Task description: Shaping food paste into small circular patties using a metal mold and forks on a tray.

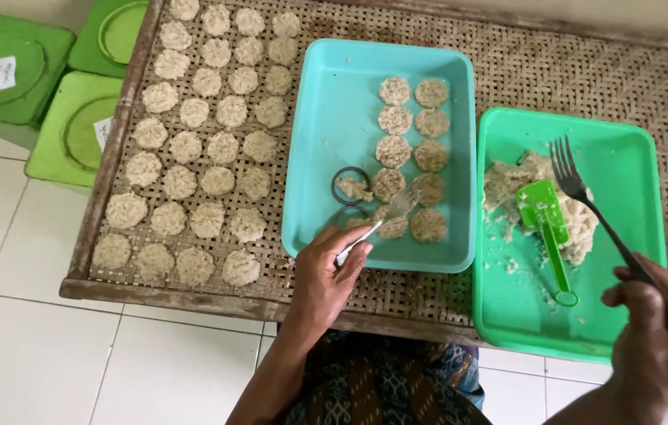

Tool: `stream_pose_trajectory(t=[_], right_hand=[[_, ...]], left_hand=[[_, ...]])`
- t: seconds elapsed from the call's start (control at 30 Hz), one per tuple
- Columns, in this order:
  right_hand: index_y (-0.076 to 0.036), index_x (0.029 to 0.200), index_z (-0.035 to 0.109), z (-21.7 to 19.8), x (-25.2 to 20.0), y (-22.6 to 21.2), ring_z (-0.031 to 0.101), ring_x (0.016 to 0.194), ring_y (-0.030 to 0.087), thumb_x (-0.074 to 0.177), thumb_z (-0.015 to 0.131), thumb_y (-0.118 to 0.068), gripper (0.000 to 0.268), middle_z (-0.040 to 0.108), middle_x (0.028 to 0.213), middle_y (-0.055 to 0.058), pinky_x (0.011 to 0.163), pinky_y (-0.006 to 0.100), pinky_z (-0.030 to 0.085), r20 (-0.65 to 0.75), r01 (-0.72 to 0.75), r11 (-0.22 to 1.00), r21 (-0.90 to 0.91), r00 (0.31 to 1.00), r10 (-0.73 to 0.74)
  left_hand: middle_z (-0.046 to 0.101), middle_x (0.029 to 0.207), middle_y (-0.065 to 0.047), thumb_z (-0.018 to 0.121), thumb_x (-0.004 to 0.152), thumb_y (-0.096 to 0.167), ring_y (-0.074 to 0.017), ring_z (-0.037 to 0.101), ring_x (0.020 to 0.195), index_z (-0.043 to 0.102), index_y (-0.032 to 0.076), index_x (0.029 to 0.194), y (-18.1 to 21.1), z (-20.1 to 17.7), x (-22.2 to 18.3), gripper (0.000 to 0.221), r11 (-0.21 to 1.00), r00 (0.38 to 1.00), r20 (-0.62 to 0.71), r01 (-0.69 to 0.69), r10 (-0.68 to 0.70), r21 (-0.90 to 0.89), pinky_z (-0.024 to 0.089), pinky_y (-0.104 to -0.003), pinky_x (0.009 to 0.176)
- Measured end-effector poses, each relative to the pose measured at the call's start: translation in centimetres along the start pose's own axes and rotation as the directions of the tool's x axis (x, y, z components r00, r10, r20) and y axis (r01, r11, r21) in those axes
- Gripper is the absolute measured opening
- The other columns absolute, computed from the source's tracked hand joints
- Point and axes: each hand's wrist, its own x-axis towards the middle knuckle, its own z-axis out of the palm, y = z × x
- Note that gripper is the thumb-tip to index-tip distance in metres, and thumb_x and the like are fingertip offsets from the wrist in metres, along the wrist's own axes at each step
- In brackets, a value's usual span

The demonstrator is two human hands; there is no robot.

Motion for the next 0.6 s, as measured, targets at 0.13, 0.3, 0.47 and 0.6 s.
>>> stream_pose_trajectory(t=[0.13, 0.3, 0.47, 0.6], right_hand=[[0.0, 0.145, 0.054, -1.4, -0.7, 2.2, 0.061, 0.092, 0.022, 0.128, 0.05, -0.012, 0.022, 0.063, 0.135, 0.019, 0.088, 0.03, 0.056, 0.003, 0.076, 0.996, 0.049, 0.997, -0.076], [0.007, 0.139, 0.047, 0.8, -0.9, 0.5, 0.067, 0.097, 0.031, 0.127, 0.05, -0.013, 0.024, 0.063, 0.133, 0.03, 0.091, 0.037, 0.061, 0.015, 0.081, 0.996, 0.022, 0.997, -0.081], [0.013, 0.127, 0.043, 2.6, -1.5, -1.2, 0.067, 0.102, 0.033, 0.122, 0.037, 0.014, 0.008, 0.062, 0.13, 0.033, 0.095, 0.036, 0.058, 0.031, -0.007, 0.999, 0.033, 1.0, 0.005], [0.006, 0.123, 0.048, 3.7, -2.1, -0.2, 0.066, 0.109, 0.03, 0.109, 0.051, 0.004, 0.015, 0.065, 0.12, 0.025, 0.1, 0.038, 0.058, 0.131, 0.015, 0.997, 0.073, 0.991, -0.025]], left_hand=[[0.074, 0.108, -0.014, 0.072, 0.092, 0.008, -0.0165, 0.072, 0.076, 0.07, 0.008, 0.119, -1.3, -0.1, -0.6, 0.027, 1.0, 0.999, -0.044, 0.001, 0.0, 0.025, 0.063, -0.022, 0.055], [0.075, 0.1, -0.013, 0.073, 0.091, 0.01, -0.0147, 0.069, 0.071, 0.071, 0.008, 0.119, -1.4, -0.2, -0.9, 0.028, 0.998, 0.998, -0.032, 0.053, -0.052, 0.028, 0.059, -0.021, 0.051], [0.074, 0.105, -0.016, 0.073, 0.09, 0.005, -0.0176, 0.073, 0.075, 0.071, 0.006, 0.119, -1.1, -0.1, -0.8, 0.029, 0.995, 0.995, -0.008, 0.095, -0.095, -0.03, 0.065, -0.021, 0.055], [0.069, 0.083, -0.007, 0.073, 0.092, 0.014, -0.0106, 0.056, 0.056, 0.073, 0.006, 0.119, -1.1, 0.1, -0.7, 0.028, 0.995, 0.996, 0.008, 0.091, -0.091, 0.047, 0.045, -0.02, 0.041]])
